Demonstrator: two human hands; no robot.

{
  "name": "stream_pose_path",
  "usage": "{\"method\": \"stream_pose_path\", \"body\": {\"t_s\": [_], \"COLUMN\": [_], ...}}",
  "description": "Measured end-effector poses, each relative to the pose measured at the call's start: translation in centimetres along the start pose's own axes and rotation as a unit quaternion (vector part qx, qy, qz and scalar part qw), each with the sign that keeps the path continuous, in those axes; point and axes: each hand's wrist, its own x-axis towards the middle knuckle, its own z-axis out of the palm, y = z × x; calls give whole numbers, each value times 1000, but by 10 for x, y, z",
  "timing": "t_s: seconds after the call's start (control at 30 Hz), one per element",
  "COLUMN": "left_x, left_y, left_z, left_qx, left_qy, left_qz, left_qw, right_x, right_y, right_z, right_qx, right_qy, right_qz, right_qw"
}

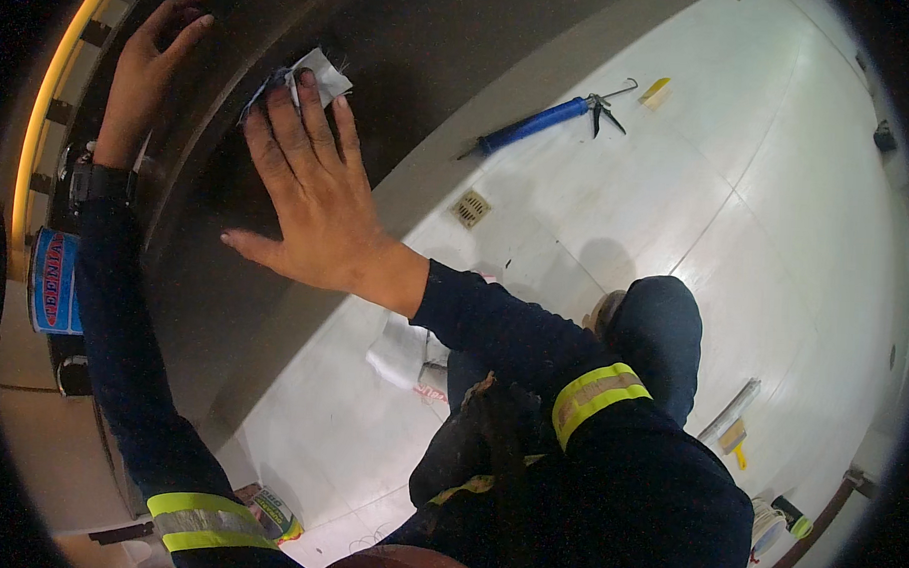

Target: The person wipes a dark countertop with a cloth, retrieves a can and a roll of masking tape from a bucket, then applies strips of tape along the countertop edge. The person smooths the tape and continues wiping the surface.

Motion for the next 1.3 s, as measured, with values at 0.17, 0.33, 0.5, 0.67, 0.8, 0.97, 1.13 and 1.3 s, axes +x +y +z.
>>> {"method": "stream_pose_path", "body": {"t_s": [0.17, 0.33, 0.5, 0.67, 0.8, 0.97, 1.13, 1.3], "left_x": [-3, -4, -9, -8, -7, -9, -7, -11], "left_y": [4, -8, -7, -2, -12, -19, -8, 59], "left_z": [-3, -5, -6, -4, -4, -7, -3, -5], "left_qx": [2, 22, -11, 19, 18, 0, -9, -31], "left_qy": [-4, 1, 5, 3, -1, 4, 10, 68], "left_qz": [-22, -1, -34, -28, -1, -6, 0, -14], "left_qw": [1000, 1000, 999, 999, 1000, 1000, 1000, 997], "right_x": [-69, -80, -1, -73, -51, -9, -85, -17], "right_y": [19, 16, 5, 27, 19, 20, 35, -16], "right_z": [3, 6, -12, -9, -13, -18, 0, 11], "right_qx": [-32, 21, -15, -30, -3, -47, -39, 29], "right_qy": [-93, -72, -27, -64, -38, -18, -69, -35], "right_qz": [26, 61, -11, 54, 39, -11, 29, -16], "right_qw": [995, 995, 999, 996, 999, 999, 996, 999]}}
